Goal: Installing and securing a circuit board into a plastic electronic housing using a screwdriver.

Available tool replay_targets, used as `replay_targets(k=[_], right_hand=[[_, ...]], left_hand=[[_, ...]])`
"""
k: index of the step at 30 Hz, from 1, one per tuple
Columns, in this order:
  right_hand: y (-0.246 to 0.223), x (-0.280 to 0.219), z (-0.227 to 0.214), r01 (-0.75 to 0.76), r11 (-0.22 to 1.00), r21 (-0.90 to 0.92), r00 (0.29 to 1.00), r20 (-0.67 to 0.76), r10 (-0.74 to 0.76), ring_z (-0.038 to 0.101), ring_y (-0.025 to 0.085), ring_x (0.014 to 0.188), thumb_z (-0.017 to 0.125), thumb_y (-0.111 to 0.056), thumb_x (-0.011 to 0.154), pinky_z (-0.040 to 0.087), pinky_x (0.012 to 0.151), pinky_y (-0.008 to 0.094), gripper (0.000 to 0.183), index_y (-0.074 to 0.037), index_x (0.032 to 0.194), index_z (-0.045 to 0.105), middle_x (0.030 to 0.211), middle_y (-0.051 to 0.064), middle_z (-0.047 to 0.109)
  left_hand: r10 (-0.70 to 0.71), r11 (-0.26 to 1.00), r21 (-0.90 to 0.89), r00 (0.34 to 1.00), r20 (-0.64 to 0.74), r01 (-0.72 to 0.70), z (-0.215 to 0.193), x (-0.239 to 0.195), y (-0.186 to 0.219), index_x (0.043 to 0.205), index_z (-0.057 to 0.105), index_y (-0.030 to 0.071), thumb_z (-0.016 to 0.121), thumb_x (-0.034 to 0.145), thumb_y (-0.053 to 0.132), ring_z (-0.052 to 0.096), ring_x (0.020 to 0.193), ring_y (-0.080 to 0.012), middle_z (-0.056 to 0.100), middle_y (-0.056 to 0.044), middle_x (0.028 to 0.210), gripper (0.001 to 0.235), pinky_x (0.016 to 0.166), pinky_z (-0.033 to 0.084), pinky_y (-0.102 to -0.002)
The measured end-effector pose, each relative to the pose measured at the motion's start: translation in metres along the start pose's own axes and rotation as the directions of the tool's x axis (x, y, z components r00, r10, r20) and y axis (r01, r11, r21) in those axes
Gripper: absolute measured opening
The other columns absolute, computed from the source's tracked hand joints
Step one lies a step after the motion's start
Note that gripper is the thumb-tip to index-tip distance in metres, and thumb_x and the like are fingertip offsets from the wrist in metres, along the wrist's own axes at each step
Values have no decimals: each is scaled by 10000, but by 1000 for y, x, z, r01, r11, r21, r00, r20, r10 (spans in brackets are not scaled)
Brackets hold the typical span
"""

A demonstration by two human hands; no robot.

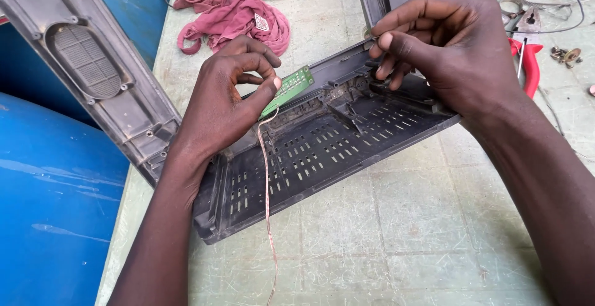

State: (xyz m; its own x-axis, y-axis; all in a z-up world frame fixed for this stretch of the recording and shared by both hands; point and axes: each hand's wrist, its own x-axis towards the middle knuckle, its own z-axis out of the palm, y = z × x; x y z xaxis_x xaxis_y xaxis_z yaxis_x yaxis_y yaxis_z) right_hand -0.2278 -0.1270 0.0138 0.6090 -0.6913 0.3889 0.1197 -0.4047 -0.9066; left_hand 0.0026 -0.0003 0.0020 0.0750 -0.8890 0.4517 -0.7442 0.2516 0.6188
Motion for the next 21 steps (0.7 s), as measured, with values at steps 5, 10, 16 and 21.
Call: replay_targets(k=[5, 10, 16, 21], right_hand=[[-3, -1, 1, -21, 1000, -20, 1000, 5, 21, 706, 169, 664, 639, 60, 1003, 576, 535, 210, 32, 33, 1009, 656, 840, 126, 690], [-4, -1, 2, -10, 999, -47, 1000, 11, 11, 699, 169, 659, 637, 63, 1008, 577, 535, 214, 32, 38, 1010, 656, 855, 135, 697], [0, 0, 1, -8, 1000, -21, 1000, 18, 9, 683, 168, 645, 640, 50, 981, 567, 534, 219, 39, 53, 1016, 658, 849, 147, 696], [2, 0, 0, -24, 1000, -1, 999, 41, 24, 698, 173, 647, 630, 46, 981, 573, 528, 220, 34, 43, 1003, 657, 843, 141, 701]], left_hand=[[20, 1000, -13, 1000, -22, -20, 2, 0, -6, 789, 630, 94, 608, 885, 67, 596, 983, -164, 602, -48, 1029, 102, 799, 532, -310], [-9, 998, -60, 999, 43, 12, 2, 0, -3, 815, 662, 94, 612, 906, 99, 600, 997, -190, 608, -56, 1078, 104, 850, 545, -344], [11, 999, 48, 986, 167, -19, 1, 0, -1, 745, 646, 118, 660, 870, 141, 629, 1015, -218, 659, -49, 1064, 128, 898, 454, -441], [95, 992, 66, 978, 185, -109, -1, -2, 4, 718, 574, 103, 636, 841, 71, 573, 896, -193, 566, -47, 1000, 142, 754, 428, -349]])
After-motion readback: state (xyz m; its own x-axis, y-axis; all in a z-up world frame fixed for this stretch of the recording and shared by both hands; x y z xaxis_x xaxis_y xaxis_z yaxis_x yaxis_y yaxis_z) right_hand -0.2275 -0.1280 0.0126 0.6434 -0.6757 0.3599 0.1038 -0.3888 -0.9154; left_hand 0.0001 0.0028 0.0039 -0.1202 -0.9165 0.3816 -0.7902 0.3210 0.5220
